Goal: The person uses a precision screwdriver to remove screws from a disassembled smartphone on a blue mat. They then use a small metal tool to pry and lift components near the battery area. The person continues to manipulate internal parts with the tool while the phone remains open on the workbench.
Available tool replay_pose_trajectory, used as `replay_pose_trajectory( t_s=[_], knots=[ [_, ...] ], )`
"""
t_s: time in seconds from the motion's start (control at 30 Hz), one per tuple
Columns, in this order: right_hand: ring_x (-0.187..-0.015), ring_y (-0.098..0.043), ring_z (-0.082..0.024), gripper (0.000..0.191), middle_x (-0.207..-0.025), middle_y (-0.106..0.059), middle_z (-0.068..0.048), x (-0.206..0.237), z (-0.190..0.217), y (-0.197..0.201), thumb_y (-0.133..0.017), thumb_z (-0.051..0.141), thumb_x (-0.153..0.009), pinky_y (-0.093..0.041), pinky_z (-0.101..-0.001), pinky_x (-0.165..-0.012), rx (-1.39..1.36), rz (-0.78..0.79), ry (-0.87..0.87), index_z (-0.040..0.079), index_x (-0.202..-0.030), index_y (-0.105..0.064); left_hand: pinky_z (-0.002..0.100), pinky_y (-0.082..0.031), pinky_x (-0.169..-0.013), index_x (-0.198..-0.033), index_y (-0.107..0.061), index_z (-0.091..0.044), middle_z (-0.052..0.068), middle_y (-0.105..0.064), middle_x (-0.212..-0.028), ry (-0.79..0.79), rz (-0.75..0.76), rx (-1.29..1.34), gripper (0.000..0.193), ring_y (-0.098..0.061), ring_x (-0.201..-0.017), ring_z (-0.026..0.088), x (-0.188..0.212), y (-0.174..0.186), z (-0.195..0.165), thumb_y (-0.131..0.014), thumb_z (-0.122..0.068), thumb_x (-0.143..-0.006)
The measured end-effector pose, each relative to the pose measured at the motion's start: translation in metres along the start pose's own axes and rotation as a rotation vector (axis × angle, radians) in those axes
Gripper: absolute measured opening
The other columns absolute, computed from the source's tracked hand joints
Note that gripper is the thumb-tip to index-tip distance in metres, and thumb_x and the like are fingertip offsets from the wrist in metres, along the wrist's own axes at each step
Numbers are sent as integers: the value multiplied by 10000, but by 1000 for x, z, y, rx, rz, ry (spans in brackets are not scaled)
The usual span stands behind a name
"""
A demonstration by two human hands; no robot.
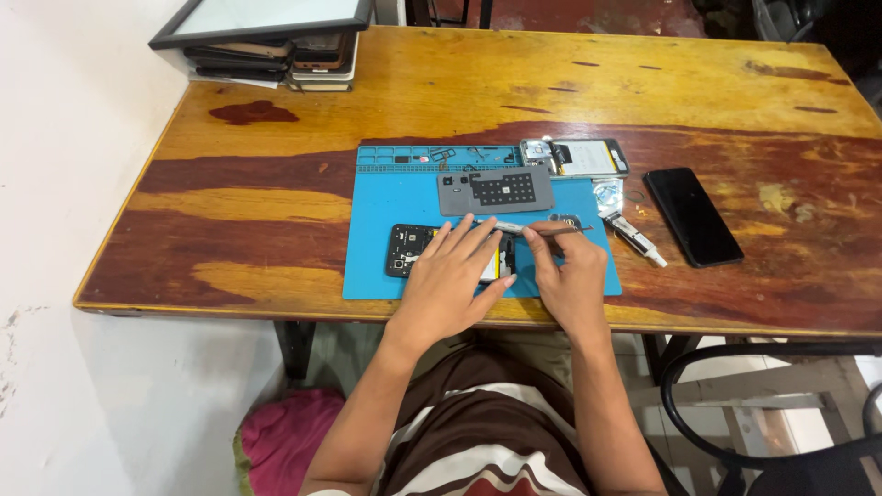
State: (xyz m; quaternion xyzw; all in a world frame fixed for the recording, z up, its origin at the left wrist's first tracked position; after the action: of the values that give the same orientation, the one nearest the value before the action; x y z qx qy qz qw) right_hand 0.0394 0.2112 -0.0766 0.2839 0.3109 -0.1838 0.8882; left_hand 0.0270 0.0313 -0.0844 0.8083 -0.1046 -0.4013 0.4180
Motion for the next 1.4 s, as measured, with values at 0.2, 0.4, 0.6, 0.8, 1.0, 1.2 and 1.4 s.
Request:
replay_pose_trajectory(
  t_s=[0.2, 0.4, 0.6, 0.8, 1.0, 1.2, 1.4],
  knots=[
    [-662, -686, -169, 139, -841, -736, -131, -5, 26, 7, -734, 114, -986, -525, -292, -631, 13, -10, -4, -24, -1006, -739, 515, -313, -1200, -1385, -595, 24, 172, -529, -1519, 8, -2, -5, 629, -447, -1432, 403, 2, 25, -11, -609, -453, -977],
    [-655, -680, -178, 146, -837, -733, -132, -9, 35, 8, -727, 116, -991, -524, -296, -627, 11, -3, 12, -30, -1003, -732, 514, -307, -1204, -1383, -592, 27, 175, -532, -1519, 9, 8, -14, 646, -439, -1434, 401, 1, 34, -13, -621, -469, -969],
    [-589, -661, -198, 147, -749, -712, -162, -27, 41, 15, -729, 127, -963, -488, -320, -562, 94, 134, -48, -18, -983, -746, 540, -290, -1195, -1349, -634, -63, 142, -516, -1522, -53, 79, 81, 684, -382, -1468, 402, -5, 38, -3, -744, -511, -845],
    [-581, -661, -243, 152, -742, -701, -177, -43, 34, 9, -691, 115, -984, -484, -348, -553, 81, 234, -58, -32, -1015, -713, 559, -265, -1196, -1376, -632, -78, 119, -513, -1537, -90, 164, 152, 656, -350, -1494, 392, -5, 31, 15, -769, -445, -849],
    [-644, -715, -291, 135, -756, -714, -172, -41, 20, 2, -634, 100, -1004, -520, -388, -582, 37, 256, -80, -29, -971, -662, 531, -287, -1214, -1427, -554, -16, 161, -531, -1505, -62, 128, 161, 723, -377, -1483, 400, -10, 19, 11, -764, -413, -861],
    [-826, -671, -458, 145, -886, -689, -267, -35, 14, -4, -556, 87, -1049, -515, -495, -704, 98, 245, 86, -46, -1041, -614, 516, -364, -1165, -1397, -535, 82, 257, -571, -1410, 129, -90, 45, 648, -502, -1358, 436, -25, -18, -18, -740, -242, -875],
    [-871, -667, -462, 134, -939, -699, -272, -32, 11, -2, -516, 57, -1050, -519, -504, -743, 62, 256, 143, -54, -1045, -590, 503, -398, -1152, -1275, -606, 46, 251, -591, -1384, 105, -173, -36, 523, -531, -1341, 428, -26, -27, -24, -748, -162, -816]
  ],
)
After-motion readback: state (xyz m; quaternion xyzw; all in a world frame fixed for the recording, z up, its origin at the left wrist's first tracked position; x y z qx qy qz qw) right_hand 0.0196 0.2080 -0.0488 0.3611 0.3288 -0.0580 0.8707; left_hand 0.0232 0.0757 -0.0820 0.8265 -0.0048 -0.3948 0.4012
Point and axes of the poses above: each hand's wrist, its own x-axis away from the middle knuckle, its own y-axis out of the back of the hand, z = x × y, the point moved 2 cm from there along -x, towards the middle knuckle
